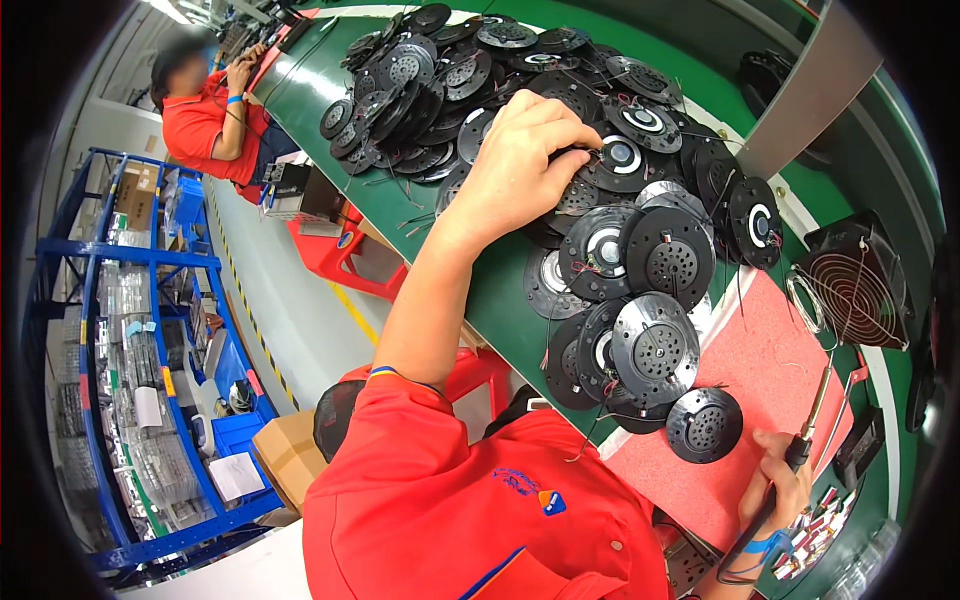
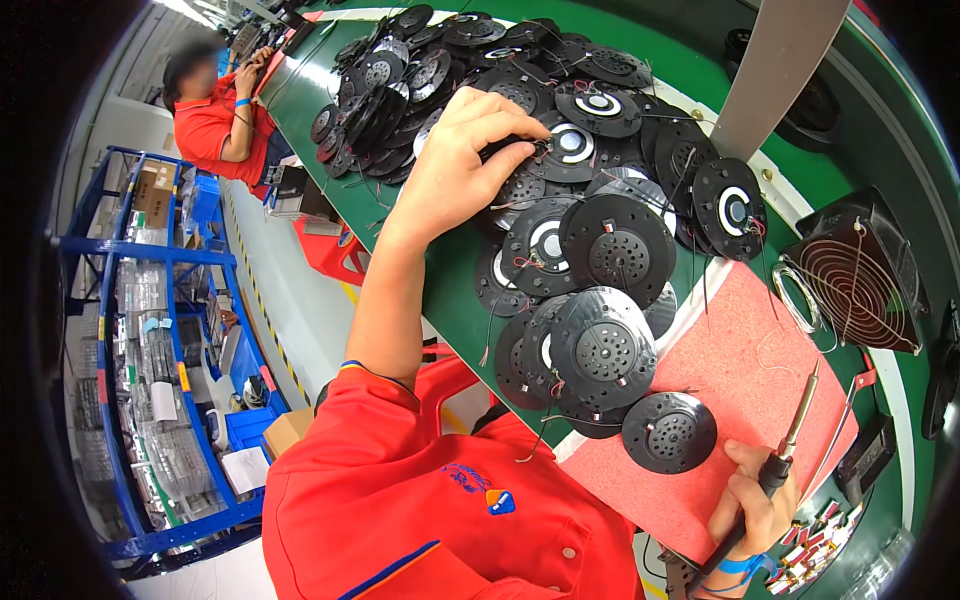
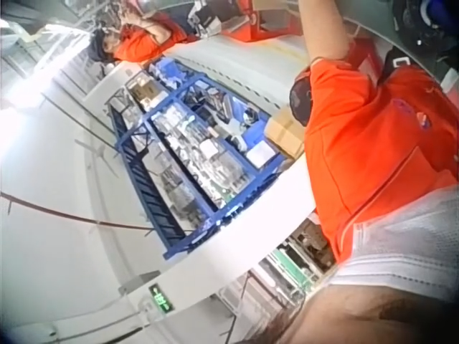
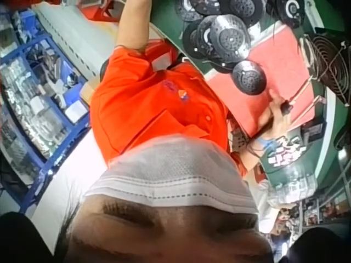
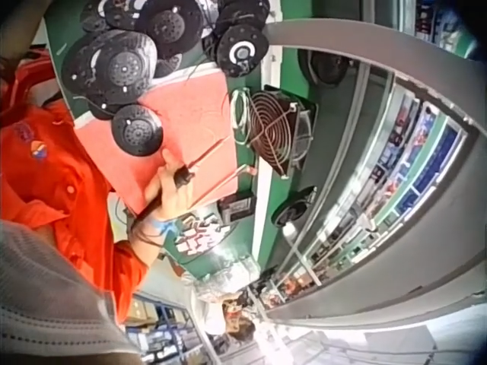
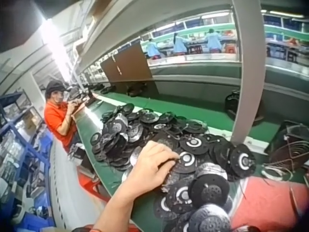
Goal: The person solders wires onto a circuit board of an electronic component with a soldering iron.
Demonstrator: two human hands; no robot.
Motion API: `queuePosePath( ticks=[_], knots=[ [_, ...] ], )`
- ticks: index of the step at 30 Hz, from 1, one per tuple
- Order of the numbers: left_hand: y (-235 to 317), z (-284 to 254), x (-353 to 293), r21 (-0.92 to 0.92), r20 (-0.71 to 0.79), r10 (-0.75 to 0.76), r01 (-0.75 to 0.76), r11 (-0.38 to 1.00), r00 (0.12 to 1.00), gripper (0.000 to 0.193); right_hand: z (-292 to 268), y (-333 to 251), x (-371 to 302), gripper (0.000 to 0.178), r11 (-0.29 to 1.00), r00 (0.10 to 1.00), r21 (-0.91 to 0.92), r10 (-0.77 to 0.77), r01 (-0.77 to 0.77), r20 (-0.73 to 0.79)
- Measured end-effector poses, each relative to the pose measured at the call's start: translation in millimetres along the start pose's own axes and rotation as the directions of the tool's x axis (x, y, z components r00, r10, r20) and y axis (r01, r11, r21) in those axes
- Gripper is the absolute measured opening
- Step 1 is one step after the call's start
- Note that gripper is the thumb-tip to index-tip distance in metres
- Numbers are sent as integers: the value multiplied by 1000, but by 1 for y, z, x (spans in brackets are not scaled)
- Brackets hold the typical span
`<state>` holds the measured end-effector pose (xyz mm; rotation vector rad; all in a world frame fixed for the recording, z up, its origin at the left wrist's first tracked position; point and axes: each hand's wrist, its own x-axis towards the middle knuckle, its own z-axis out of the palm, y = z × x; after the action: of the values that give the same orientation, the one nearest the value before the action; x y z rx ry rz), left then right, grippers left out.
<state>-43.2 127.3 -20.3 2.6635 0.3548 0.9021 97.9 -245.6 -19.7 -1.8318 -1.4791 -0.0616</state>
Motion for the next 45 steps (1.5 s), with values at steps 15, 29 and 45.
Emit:
queuePosePath(
  ticks=[15,29,45],
  knots=[
    [0,1,-2,0,-28,-19,19,1000,999,12,1,-1,4,22,1000,1000,-29,-13,12,-5],
    [0,0,-2,53,-27,-22,24,998,999,13,2,0,5,22,999,999,-19,-26,26,-32],
    [34,30,47,287,-2,-25,24,958,1000,50,-2,1,0,18,997,997,70,-22,28,-80]
  ],
)
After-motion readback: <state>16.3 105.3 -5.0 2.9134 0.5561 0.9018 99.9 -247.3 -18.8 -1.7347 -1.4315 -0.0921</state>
